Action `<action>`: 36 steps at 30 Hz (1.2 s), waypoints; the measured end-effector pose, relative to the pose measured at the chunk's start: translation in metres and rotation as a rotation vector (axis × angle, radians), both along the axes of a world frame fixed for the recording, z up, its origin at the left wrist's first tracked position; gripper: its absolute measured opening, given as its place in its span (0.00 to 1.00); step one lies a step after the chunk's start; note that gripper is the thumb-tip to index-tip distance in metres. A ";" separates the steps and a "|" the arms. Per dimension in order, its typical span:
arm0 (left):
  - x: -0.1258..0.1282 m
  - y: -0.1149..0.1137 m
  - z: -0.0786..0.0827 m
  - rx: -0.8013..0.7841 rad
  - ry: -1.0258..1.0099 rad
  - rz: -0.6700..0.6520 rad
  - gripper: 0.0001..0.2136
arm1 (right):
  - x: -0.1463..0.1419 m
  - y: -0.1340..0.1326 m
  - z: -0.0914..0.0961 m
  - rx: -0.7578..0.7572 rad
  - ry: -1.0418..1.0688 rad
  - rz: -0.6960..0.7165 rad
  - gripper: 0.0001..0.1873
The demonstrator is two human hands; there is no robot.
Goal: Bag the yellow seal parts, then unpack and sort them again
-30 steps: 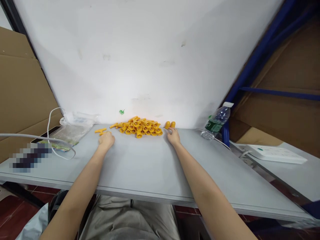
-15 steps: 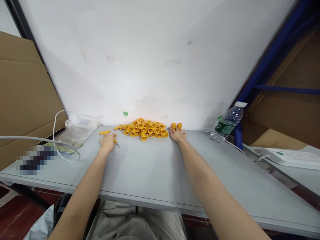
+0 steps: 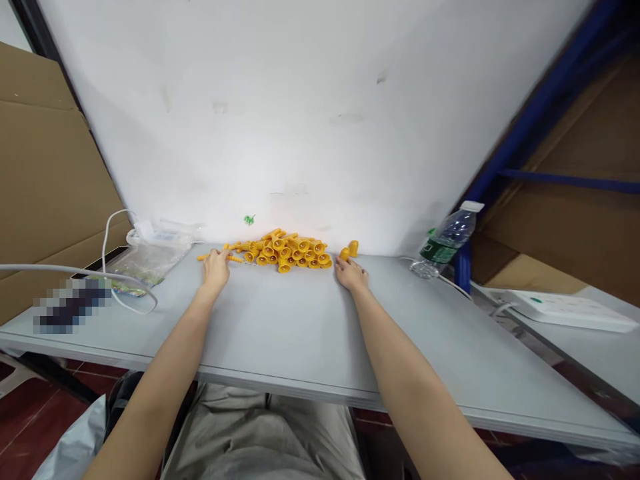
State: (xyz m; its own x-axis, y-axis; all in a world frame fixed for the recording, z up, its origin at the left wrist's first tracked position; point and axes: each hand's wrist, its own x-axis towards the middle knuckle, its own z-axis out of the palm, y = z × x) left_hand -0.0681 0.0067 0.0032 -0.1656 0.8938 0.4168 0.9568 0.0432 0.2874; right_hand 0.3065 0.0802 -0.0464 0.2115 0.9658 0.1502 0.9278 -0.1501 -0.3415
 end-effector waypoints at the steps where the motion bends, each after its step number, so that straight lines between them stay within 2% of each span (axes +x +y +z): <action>1: 0.002 0.001 0.000 0.028 -0.010 -0.029 0.18 | 0.000 -0.003 -0.003 0.044 0.033 -0.007 0.25; 4: 0.009 0.002 -0.004 0.095 -0.035 -0.137 0.17 | 0.001 -0.012 -0.007 0.197 0.207 -0.059 0.22; 7: 0.017 0.001 -0.008 0.135 -0.054 -0.252 0.17 | 0.001 -0.018 -0.003 0.362 0.410 -0.098 0.18; 10: 0.025 -0.001 -0.011 0.137 -0.057 -0.336 0.17 | -0.005 -0.023 0.012 0.525 0.548 -0.015 0.17; 14: 0.035 -0.006 -0.011 0.102 -0.023 -0.381 0.16 | -0.024 -0.030 0.039 0.653 0.677 0.153 0.27; 16: 0.037 -0.009 -0.009 0.094 0.005 -0.391 0.16 | -0.036 -0.035 0.050 0.642 0.690 0.278 0.25; 19: 0.038 -0.011 -0.008 0.102 0.030 -0.401 0.16 | -0.051 -0.044 0.060 0.539 0.645 0.522 0.21; 22: 0.037 -0.011 -0.008 0.120 0.026 -0.403 0.16 | -0.060 -0.051 0.062 0.482 0.507 0.713 0.18; 24: 0.037 -0.010 -0.008 0.124 0.020 -0.400 0.16 | -0.065 -0.054 0.060 0.455 0.429 0.786 0.17; 28: 0.036 -0.010 -0.008 0.110 0.013 -0.380 0.16 | -0.069 -0.055 0.057 0.420 0.391 0.828 0.18; 36: 0.032 -0.012 -0.004 0.083 -0.004 -0.331 0.16 | -0.065 -0.050 0.054 0.423 0.425 0.761 0.19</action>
